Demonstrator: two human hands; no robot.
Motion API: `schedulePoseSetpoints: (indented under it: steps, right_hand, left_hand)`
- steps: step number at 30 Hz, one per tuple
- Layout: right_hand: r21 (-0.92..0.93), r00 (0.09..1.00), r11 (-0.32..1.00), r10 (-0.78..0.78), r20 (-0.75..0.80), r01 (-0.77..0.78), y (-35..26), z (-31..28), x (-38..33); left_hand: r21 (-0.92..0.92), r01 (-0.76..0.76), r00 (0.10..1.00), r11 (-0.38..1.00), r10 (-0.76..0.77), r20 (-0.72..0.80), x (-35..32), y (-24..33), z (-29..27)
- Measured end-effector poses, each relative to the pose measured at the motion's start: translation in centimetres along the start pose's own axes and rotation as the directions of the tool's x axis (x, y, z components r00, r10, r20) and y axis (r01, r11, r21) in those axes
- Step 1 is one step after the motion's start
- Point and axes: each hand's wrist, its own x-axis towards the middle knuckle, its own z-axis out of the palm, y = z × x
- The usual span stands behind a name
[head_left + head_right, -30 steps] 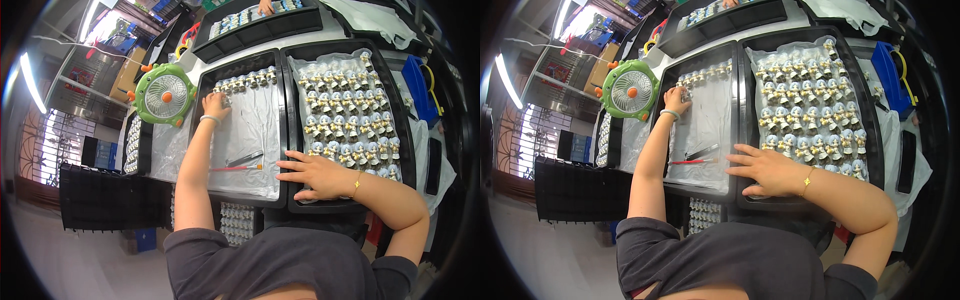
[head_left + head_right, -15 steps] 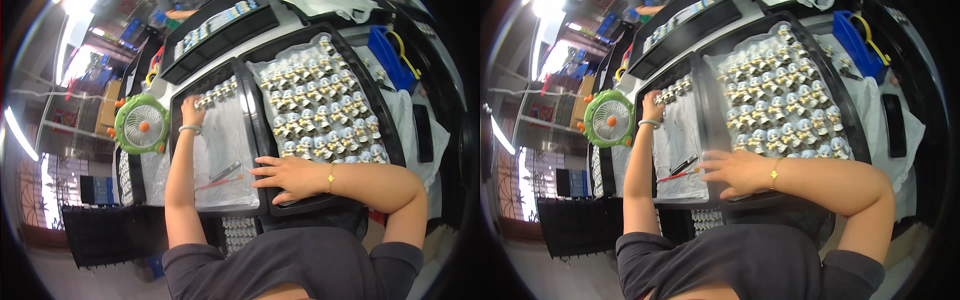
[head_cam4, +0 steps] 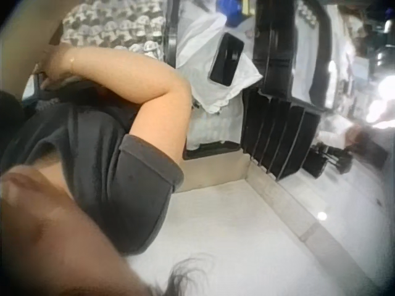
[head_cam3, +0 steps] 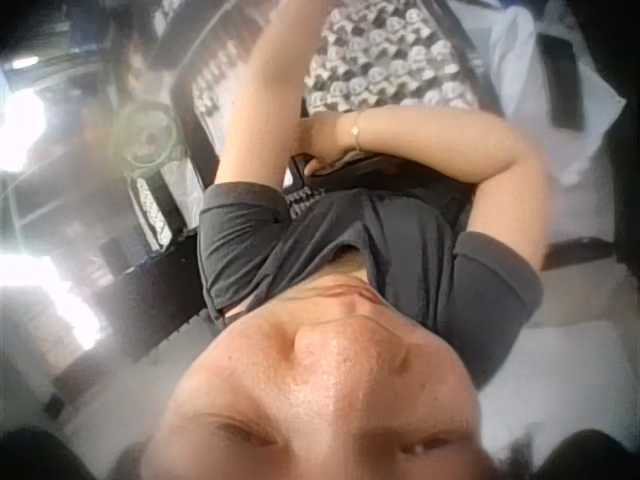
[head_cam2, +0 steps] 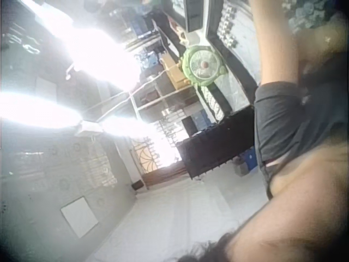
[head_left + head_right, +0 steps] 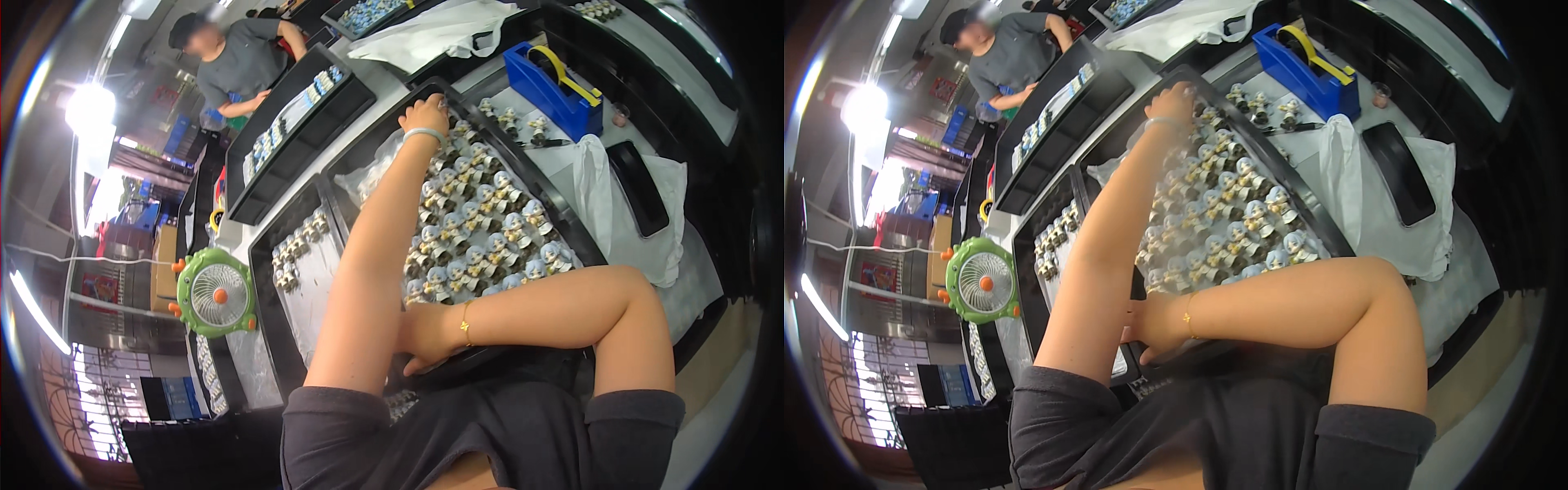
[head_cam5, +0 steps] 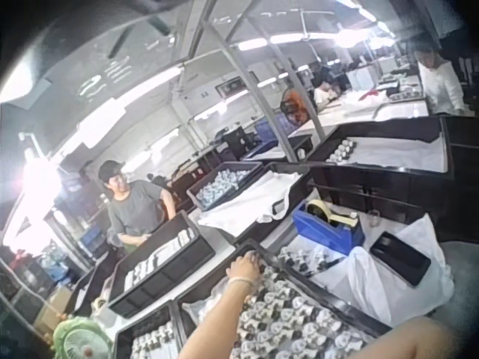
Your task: The person assembles small figurines by picking them up from a tray and using tweezers to attach small parts. They handle the figurines one at a time, carefully positioning the components before placing the finished items into a separate tray.
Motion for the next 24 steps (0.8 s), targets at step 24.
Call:
schedulePoseSetpoints:
  steps: [24]
  right_hand:
    - [0.008,0.986,0.993,-0.118,-0.12,0.12,0.4,0.0,0.4]
  left_hand:
    - [-0.974,0.178,0.961,-0.142,0.237,0.141,-30.6,-10.0,-18.1]
